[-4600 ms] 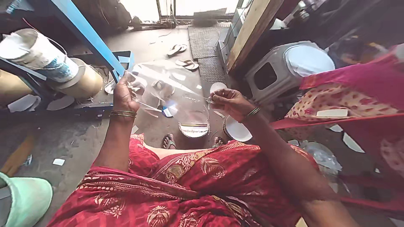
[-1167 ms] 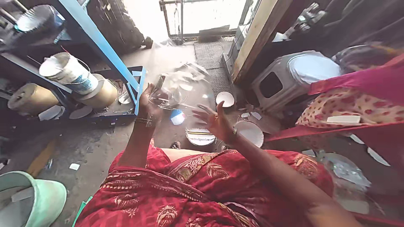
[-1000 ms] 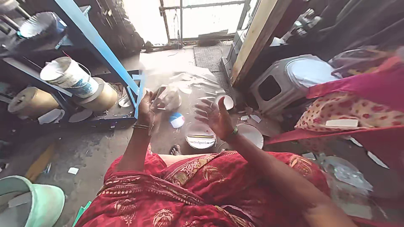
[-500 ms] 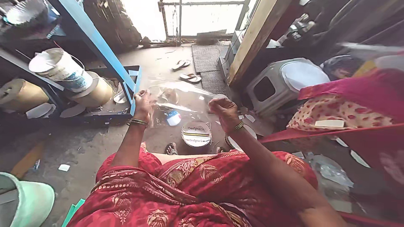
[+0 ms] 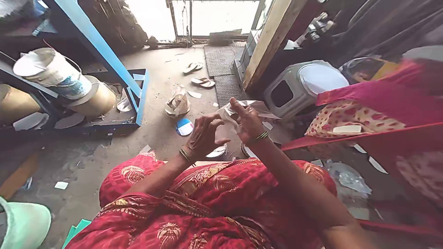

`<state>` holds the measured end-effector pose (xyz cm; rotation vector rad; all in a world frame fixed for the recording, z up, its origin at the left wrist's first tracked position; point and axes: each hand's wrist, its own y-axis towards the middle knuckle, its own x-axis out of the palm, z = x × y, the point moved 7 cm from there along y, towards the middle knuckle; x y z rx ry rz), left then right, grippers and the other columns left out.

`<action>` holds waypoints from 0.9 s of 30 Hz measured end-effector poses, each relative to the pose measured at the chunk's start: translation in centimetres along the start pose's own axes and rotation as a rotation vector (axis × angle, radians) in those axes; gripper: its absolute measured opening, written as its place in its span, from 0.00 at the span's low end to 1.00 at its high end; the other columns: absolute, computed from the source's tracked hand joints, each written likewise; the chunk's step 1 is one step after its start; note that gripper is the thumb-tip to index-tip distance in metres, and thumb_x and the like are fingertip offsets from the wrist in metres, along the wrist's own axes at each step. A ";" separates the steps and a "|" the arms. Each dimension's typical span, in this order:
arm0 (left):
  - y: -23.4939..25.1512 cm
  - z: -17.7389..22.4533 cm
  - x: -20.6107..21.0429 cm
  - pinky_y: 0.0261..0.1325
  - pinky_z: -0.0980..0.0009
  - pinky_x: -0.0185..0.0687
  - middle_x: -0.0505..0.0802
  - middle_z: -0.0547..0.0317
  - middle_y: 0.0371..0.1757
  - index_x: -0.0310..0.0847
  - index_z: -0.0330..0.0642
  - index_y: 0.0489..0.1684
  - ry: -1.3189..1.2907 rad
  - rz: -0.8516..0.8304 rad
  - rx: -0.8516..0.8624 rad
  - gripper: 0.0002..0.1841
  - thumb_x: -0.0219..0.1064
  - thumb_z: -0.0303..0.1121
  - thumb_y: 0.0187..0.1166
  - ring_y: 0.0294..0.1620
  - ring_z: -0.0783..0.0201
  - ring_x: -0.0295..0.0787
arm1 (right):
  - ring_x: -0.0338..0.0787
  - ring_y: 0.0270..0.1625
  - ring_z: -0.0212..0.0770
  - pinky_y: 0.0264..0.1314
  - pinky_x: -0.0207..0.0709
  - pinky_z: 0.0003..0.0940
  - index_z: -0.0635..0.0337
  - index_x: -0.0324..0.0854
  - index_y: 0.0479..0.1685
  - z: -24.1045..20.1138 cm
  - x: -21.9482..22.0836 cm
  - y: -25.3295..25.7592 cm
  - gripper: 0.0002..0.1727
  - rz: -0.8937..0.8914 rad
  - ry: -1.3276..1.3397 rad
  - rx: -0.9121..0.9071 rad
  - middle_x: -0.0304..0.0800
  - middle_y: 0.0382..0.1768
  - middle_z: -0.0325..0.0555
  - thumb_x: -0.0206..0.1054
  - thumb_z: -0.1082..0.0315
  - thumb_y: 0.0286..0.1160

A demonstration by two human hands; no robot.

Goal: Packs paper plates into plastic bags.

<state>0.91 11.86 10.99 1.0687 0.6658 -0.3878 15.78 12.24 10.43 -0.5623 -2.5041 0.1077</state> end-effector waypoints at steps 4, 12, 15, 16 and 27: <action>0.6 -0.6 -1.3 0.66 0.59 0.82 0.94 0.49 0.51 0.88 0.36 0.47 -0.152 0.122 -0.111 0.10 0.74 0.28 0.72 0.56 0.56 0.91 | 0.90 0.35 0.28 0.43 0.88 0.25 0.53 0.77 0.52 -0.2 0.0 -1.3 0.10 -0.045 -0.030 0.021 0.89 0.37 0.35 0.71 0.65 0.80; 0.8 -3.4 -0.8 0.57 0.63 0.91 0.96 0.54 0.45 0.82 0.36 0.58 -1.187 -0.051 -0.777 0.17 0.49 0.35 0.94 0.45 0.62 0.95 | 0.95 0.39 0.38 0.49 0.93 0.37 0.56 0.73 0.55 -0.7 -2.2 0.4 0.12 0.010 -0.031 0.025 0.88 0.35 0.39 0.56 0.57 0.92; 0.7 -4.4 -1.6 0.56 0.62 0.91 0.95 0.54 0.42 0.82 0.36 0.59 -1.200 -0.007 -0.830 0.15 0.52 0.34 0.92 0.44 0.62 0.94 | 0.94 0.36 0.40 0.50 0.93 0.42 0.53 0.74 0.46 -1.8 -2.2 0.2 0.16 -0.018 -0.106 -0.026 0.86 0.30 0.37 0.50 0.51 0.94; 0.7 -4.6 -2.0 0.55 0.64 0.91 0.95 0.55 0.41 0.83 0.36 0.59 -1.192 0.010 -0.829 0.13 0.54 0.33 0.91 0.43 0.63 0.95 | 0.94 0.36 0.40 0.50 0.93 0.42 0.52 0.74 0.45 -2.3 -2.1 0.1 0.17 -0.028 -0.140 -0.053 0.86 0.30 0.37 0.49 0.50 0.94; 0.3 -5.1 -2.9 0.50 0.68 0.92 0.97 0.56 0.36 0.84 0.35 0.50 -1.171 0.008 -0.836 0.10 0.57 0.27 0.89 0.38 0.66 0.96 | 0.93 0.45 0.34 0.51 0.90 0.34 0.50 0.83 0.47 -4.0 -0.1 -0.1 0.05 -0.272 -0.478 -0.413 0.92 0.43 0.35 0.70 0.63 0.80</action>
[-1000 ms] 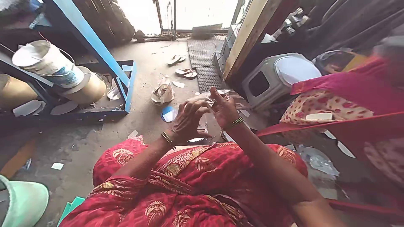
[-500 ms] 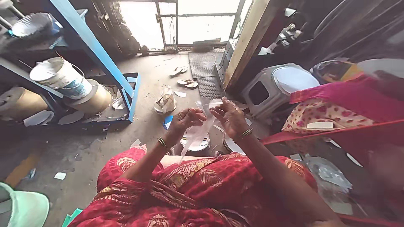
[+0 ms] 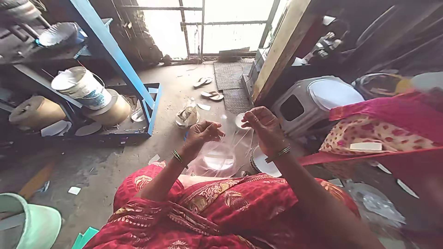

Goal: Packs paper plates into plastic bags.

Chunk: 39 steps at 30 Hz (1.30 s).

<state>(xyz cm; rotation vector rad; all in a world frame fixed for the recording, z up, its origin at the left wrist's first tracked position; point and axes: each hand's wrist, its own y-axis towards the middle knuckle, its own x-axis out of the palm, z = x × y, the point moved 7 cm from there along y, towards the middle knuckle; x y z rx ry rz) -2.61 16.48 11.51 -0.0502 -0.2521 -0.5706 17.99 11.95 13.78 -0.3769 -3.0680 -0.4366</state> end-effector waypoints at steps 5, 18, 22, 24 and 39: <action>-0.6 1.0 -0.3 0.50 0.68 0.91 0.94 0.63 0.37 0.82 0.41 0.56 0.130 -0.074 0.030 0.16 0.50 0.39 0.93 0.40 0.69 0.93 | 0.84 0.69 0.38 0.75 0.78 0.40 0.64 0.82 0.65 -0.7 -3.2 2.6 0.25 -0.133 -0.323 -0.185 0.87 0.65 0.47 0.58 0.51 0.86; -2.2 5.4 -9.1 0.79 0.57 0.77 0.90 0.69 0.57 0.75 0.54 0.70 -0.040 0.013 0.307 0.15 0.53 0.42 0.93 0.64 0.67 0.86 | 0.88 0.67 0.49 0.63 0.83 0.51 0.48 0.55 0.89 12.5 -1.5 0.5 0.55 -0.315 0.203 0.577 0.86 0.69 0.49 0.22 0.18 0.74; -1.1 5.4 -14.0 0.74 0.62 0.81 0.91 0.67 0.47 0.79 0.52 0.57 -0.231 0.181 0.381 0.15 0.44 0.37 0.95 0.57 0.67 0.89 | 0.93 0.59 0.49 0.62 0.87 0.49 0.52 0.62 0.82 10.6 2.1 0.2 0.49 -0.481 0.405 0.544 0.92 0.60 0.47 0.23 0.24 0.80; -0.8 4.8 -16.7 0.70 0.62 0.84 0.92 0.64 0.47 0.79 0.50 0.56 -0.404 0.255 0.379 0.15 0.43 0.36 0.95 0.55 0.66 0.91 | 0.94 0.56 0.49 0.62 0.88 0.47 0.53 0.63 0.82 9.4 2.8 0.7 0.33 -0.492 0.414 0.527 0.91 0.60 0.50 0.38 0.41 0.92; -2.4 2.8 -22.3 0.55 0.58 0.88 0.85 0.54 0.62 0.65 0.44 0.78 0.076 0.789 0.023 0.20 0.55 0.38 0.92 0.56 0.59 0.87 | 0.94 0.31 0.34 0.40 0.92 0.32 0.64 0.85 0.39 7.5 1.7 2.8 0.02 -0.095 0.132 0.377 0.95 0.34 0.42 0.72 0.77 0.74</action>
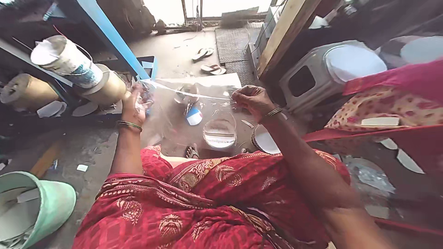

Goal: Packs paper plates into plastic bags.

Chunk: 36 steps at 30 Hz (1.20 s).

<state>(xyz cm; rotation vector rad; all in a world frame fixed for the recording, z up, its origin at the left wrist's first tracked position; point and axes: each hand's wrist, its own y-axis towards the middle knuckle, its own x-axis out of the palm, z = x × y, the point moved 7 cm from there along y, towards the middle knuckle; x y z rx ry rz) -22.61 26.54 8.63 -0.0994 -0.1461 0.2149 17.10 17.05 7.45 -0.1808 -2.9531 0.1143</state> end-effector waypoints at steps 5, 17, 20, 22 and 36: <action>-1.1 3.4 1.6 0.84 0.51 0.64 0.75 0.30 0.79 0.63 0.26 0.81 0.712 0.077 0.539 0.36 0.68 0.43 0.81 0.82 0.42 0.70 | 0.89 0.27 0.29 0.32 0.87 0.27 0.56 0.78 0.31 -0.4 -0.5 0.0 0.11 0.076 -0.030 -0.149 0.93 0.29 0.36 0.77 0.77 0.67; -17.4 -2.7 18.3 0.62 0.58 0.89 0.76 0.45 0.78 0.59 0.37 0.81 0.482 -0.743 0.320 0.47 0.86 0.40 0.63 0.65 0.56 0.87 | 0.95 0.37 0.39 0.45 0.92 0.37 0.60 0.75 0.53 -1.7 3.1 -3.4 0.07 -0.016 0.198 0.097 0.92 0.38 0.45 0.62 0.66 0.88; -18.0 -3.4 18.9 0.56 0.61 0.91 0.75 0.46 0.77 0.54 0.38 0.81 0.413 -0.648 0.353 0.52 0.88 0.40 0.58 0.59 0.60 0.89 | 0.97 0.39 0.42 0.48 0.93 0.38 0.59 0.71 0.54 -2.7 3.8 -4.3 0.08 -0.029 0.272 0.142 0.94 0.40 0.48 0.52 0.65 0.94; -18.3 -2.8 19.0 0.57 0.61 0.90 0.74 0.44 0.79 0.55 0.38 0.82 0.420 -0.601 0.397 0.52 0.88 0.43 0.58 0.61 0.58 0.88 | 0.98 0.43 0.45 0.52 0.92 0.39 0.60 0.69 0.56 -2.8 3.5 -4.4 0.09 -0.023 0.279 0.139 0.94 0.42 0.51 0.48 0.65 0.95; -15.4 -2.3 18.3 0.57 0.65 0.93 0.97 0.54 0.42 0.83 0.30 0.52 0.323 -0.702 0.395 0.10 0.59 0.28 0.89 0.44 0.65 0.97 | 0.87 0.40 0.32 0.40 0.83 0.29 0.57 0.84 0.47 -6.0 1.3 -6.3 0.15 0.183 -0.507 -0.263 0.85 0.46 0.43 0.68 0.53 0.82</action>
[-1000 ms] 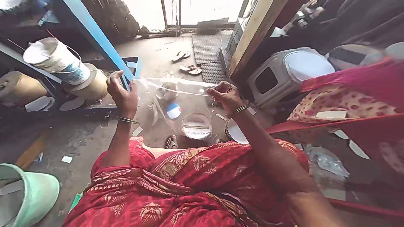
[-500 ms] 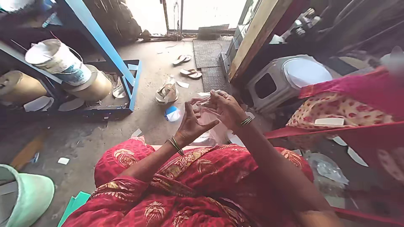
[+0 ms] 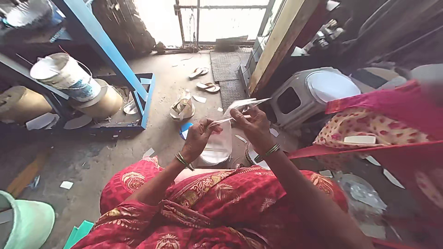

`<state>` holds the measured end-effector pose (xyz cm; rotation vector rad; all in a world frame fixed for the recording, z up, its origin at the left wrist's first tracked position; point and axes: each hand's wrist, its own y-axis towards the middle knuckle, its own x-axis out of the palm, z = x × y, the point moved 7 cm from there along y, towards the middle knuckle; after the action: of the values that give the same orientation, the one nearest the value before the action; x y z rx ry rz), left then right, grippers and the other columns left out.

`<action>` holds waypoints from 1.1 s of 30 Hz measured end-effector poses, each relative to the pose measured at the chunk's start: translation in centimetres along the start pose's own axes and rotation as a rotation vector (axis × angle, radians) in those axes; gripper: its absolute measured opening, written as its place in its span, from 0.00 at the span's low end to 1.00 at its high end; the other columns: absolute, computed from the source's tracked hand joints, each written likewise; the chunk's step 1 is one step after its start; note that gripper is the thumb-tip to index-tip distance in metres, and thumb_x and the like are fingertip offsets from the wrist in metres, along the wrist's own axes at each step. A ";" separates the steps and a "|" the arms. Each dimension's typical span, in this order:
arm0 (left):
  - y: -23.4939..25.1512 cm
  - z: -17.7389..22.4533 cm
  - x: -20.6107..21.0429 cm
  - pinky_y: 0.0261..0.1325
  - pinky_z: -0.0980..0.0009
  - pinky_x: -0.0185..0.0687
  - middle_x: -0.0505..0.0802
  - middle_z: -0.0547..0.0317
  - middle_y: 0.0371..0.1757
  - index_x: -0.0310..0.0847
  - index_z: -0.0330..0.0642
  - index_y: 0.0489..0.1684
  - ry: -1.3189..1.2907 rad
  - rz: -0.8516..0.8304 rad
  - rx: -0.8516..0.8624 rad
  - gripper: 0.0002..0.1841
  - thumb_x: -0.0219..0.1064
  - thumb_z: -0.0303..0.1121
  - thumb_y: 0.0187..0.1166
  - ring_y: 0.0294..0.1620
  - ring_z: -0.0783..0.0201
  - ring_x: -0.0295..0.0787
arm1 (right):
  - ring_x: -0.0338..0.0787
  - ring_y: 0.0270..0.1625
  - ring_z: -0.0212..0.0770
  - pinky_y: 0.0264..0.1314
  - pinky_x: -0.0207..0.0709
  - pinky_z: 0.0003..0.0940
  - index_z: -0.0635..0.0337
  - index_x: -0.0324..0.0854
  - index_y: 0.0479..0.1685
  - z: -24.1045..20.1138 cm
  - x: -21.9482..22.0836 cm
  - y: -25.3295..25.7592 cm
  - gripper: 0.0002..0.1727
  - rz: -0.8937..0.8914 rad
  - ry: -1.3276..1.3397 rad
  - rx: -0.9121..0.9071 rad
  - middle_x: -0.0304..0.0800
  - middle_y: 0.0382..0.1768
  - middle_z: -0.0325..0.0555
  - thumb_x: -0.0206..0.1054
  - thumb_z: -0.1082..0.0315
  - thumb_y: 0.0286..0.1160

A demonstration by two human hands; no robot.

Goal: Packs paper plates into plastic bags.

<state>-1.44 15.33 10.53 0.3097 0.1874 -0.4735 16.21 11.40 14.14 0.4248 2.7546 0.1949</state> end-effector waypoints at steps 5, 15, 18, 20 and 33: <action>0.0 1.8 -0.6 0.49 0.69 0.92 0.93 0.62 0.31 0.81 0.35 0.50 -0.425 -0.249 -0.166 0.16 0.45 0.30 0.93 0.35 0.68 0.94 | 0.86 0.50 0.36 0.49 0.82 0.34 0.61 0.86 0.44 -0.9 -3.0 0.9 0.21 0.140 -0.092 -0.197 0.85 0.50 0.48 0.62 0.50 0.86; -0.2 3.2 -3.0 0.21 0.86 0.73 0.85 0.69 0.17 0.83 0.46 0.48 -0.469 -0.226 -0.172 0.15 0.48 0.37 0.94 0.14 0.81 0.76 | 0.73 0.84 0.39 0.83 0.73 0.41 0.58 0.50 0.91 -2.2 -3.4 1.9 0.66 -0.156 0.052 -0.433 0.71 0.83 0.44 0.83 0.36 0.51; -0.1 3.1 -3.4 0.24 0.87 0.72 0.91 0.68 0.28 0.87 0.42 0.49 -0.319 -0.217 -0.063 0.15 0.52 0.36 0.93 0.18 0.82 0.77 | 0.92 0.55 0.31 0.60 0.87 0.30 0.55 0.82 0.65 -0.7 -3.2 1.9 0.26 -0.215 0.214 -0.360 0.94 0.54 0.36 0.79 0.64 0.64; -0.1 3.0 -3.7 0.29 0.84 0.76 0.91 0.66 0.29 0.87 0.39 0.48 -0.288 -0.197 -0.039 0.18 0.49 0.35 0.93 0.22 0.80 0.79 | 0.91 0.39 0.27 0.43 0.89 0.27 0.48 0.90 0.47 0.6 -3.3 2.0 0.06 -0.156 0.401 -0.216 0.94 0.42 0.30 0.71 0.64 0.77; -0.1 3.2 -4.3 0.45 0.73 0.89 0.93 0.63 0.31 0.83 0.41 0.48 -0.394 -0.130 -0.151 0.32 0.34 0.54 0.94 0.33 0.70 0.91 | 0.69 0.15 0.19 0.17 0.66 0.13 0.42 0.84 0.26 0.2 -2.6 2.0 0.16 -0.098 0.531 -0.002 0.76 0.16 0.25 0.67 0.49 0.82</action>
<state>-4.89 15.95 14.51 0.0521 -0.1418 -0.6352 19.12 12.47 15.11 0.2627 3.2846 0.3255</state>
